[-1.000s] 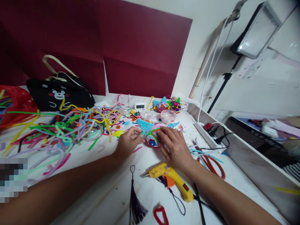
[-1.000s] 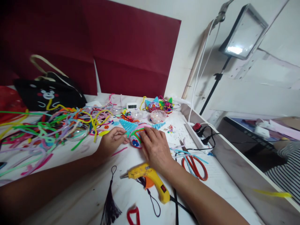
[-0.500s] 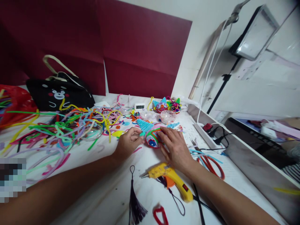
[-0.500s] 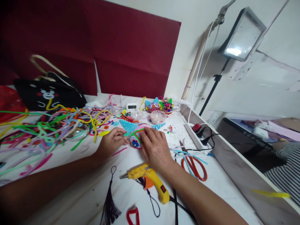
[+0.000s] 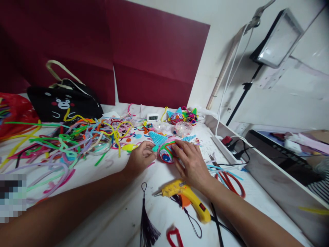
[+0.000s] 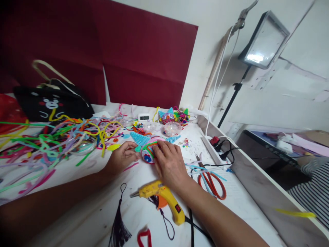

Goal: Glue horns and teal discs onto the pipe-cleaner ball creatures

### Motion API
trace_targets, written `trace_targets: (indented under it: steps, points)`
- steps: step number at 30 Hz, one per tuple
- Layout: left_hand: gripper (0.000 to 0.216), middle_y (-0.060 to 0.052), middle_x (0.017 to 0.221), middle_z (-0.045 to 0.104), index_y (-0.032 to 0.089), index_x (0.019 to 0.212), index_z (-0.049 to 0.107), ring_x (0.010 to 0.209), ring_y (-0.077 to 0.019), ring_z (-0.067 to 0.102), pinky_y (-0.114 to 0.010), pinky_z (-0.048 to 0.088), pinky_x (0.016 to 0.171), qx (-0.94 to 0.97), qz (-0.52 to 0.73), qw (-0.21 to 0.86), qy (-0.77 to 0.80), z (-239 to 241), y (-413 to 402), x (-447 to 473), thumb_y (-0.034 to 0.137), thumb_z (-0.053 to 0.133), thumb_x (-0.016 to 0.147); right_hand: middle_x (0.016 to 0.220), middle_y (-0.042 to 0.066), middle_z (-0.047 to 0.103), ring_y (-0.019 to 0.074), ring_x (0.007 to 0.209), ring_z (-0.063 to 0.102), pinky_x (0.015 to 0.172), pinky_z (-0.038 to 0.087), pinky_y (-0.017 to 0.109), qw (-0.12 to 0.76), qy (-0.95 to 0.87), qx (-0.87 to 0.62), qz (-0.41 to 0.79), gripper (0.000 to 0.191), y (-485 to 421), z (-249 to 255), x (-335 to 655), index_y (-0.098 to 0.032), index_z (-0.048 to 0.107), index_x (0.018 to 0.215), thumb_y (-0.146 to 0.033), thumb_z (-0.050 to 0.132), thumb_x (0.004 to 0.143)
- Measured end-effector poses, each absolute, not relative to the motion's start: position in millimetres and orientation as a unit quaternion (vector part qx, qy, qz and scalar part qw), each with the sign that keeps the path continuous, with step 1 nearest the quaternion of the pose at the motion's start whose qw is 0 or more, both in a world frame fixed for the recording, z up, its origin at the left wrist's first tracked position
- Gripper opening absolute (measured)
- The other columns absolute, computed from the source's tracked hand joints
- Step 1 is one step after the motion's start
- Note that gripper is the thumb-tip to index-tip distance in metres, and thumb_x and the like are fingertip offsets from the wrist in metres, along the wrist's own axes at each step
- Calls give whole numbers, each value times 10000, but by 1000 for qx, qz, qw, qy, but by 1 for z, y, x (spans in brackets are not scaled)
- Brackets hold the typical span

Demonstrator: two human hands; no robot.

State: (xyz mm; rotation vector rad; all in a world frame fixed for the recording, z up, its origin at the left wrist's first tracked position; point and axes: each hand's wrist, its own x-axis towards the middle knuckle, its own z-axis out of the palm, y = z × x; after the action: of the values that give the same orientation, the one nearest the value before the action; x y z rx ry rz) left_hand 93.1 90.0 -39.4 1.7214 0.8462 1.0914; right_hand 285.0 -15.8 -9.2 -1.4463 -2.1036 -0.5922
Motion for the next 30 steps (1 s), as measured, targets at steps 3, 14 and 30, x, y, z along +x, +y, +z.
trace_targets:
  steps: [3,14,30]
  points:
    - [330,23,731,605,200,928,515,682,-172,672,-261,523,611,698,431,454,348,-36,88,94,310,692,673,1361,154,543,307,1207,470,958,390,474,257,-775,-537,-213,369,-15,-9,285,-133,538,1290,-234,508,937]
    - [366,-2,863,593,206,956,489,744,-183,671,-299,524,675,700,421,465,340,-38,90,94,280,649,636,1369,155,537,296,1217,470,954,387,471,264,-776,-534,-206,357,-14,-10,286,-136,533,1287,-228,494,945]
    - [360,-17,932,562,202,921,481,693,-159,656,-286,523,620,692,425,468,348,-42,93,95,260,636,601,1368,165,532,290,1216,483,951,391,469,274,-779,-525,-203,357,-17,-8,286,-122,516,1287,-232,494,948]
